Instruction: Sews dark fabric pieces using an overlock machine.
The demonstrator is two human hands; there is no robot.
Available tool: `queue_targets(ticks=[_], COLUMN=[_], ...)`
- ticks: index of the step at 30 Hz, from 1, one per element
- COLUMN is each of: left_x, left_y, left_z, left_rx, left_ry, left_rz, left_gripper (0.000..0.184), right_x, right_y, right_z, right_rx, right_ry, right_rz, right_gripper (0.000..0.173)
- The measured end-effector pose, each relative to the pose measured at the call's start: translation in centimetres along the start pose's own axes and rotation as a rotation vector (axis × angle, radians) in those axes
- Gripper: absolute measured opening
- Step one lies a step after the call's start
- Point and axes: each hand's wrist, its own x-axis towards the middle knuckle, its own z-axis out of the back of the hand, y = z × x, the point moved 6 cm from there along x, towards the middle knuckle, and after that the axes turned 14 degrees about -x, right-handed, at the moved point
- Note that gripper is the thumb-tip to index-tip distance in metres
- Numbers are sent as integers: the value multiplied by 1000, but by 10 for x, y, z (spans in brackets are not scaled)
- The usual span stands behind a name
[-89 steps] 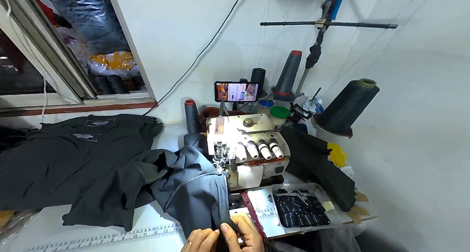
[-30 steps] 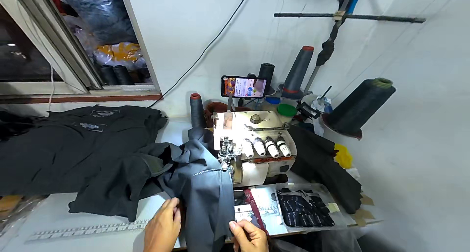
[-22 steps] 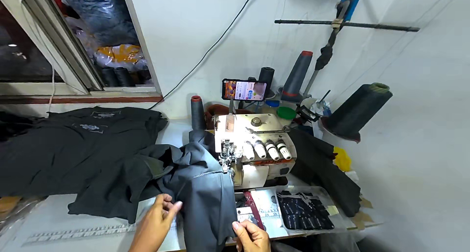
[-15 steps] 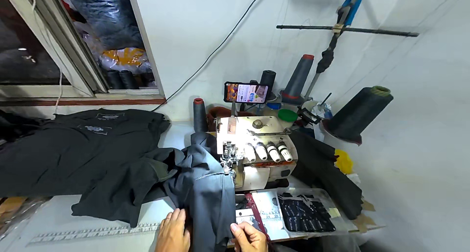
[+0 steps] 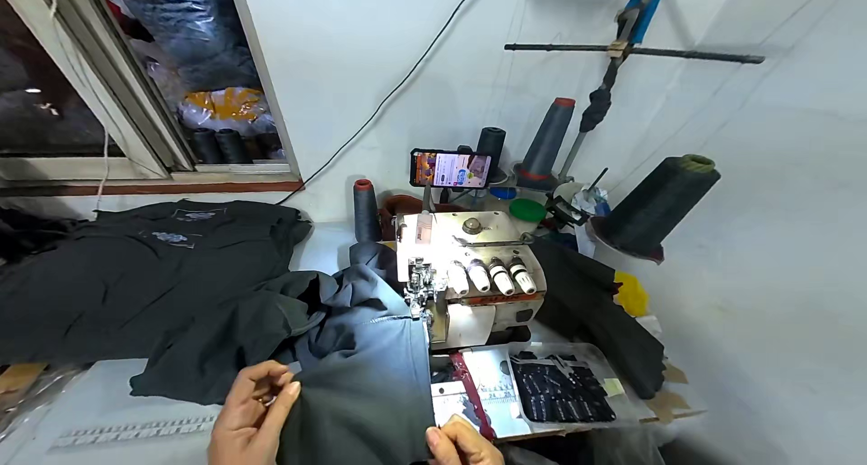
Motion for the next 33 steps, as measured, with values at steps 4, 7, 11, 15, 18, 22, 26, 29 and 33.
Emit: queue_targets(ticks=[4, 7, 11, 15, 18, 22, 26, 29, 33], left_x=[8, 13, 14, 14, 35, 66, 69, 71, 92], left_y=[-21, -32, -40, -3, 37, 56, 52, 55, 72], left_z=[-3, -14, -64, -113, -112, -98, -99, -99, -83], left_rx=[201, 460, 765, 544, 434, 329, 358, 351, 191], left_ry=[132, 160, 164, 309, 271, 410, 473, 516, 737], left_rz=[-126, -200, -290, -127, -33, 58, 110, 166, 199], left_gripper=[19, 27, 32, 57, 53, 55, 67, 83, 66], right_x=[-9, -7, 19, 62, 88, 96, 94, 98, 102], right_y=[-13, -21, -18, -13, -19, -27, -29, -30, -28], right_z=[-17, -23, -29, -36, -42, -47, -51, -50, -47], right_rx=[72, 108, 158, 141, 128, 107, 118, 91, 2], right_ry=[-26, -55, -108, -158, -161, -174, -173, -170, -181], right_rz=[-72, -93, -89, -96, -175, -258, -269, -276, -261], right_gripper=[19, 19, 20, 22, 29, 46, 46, 47, 48])
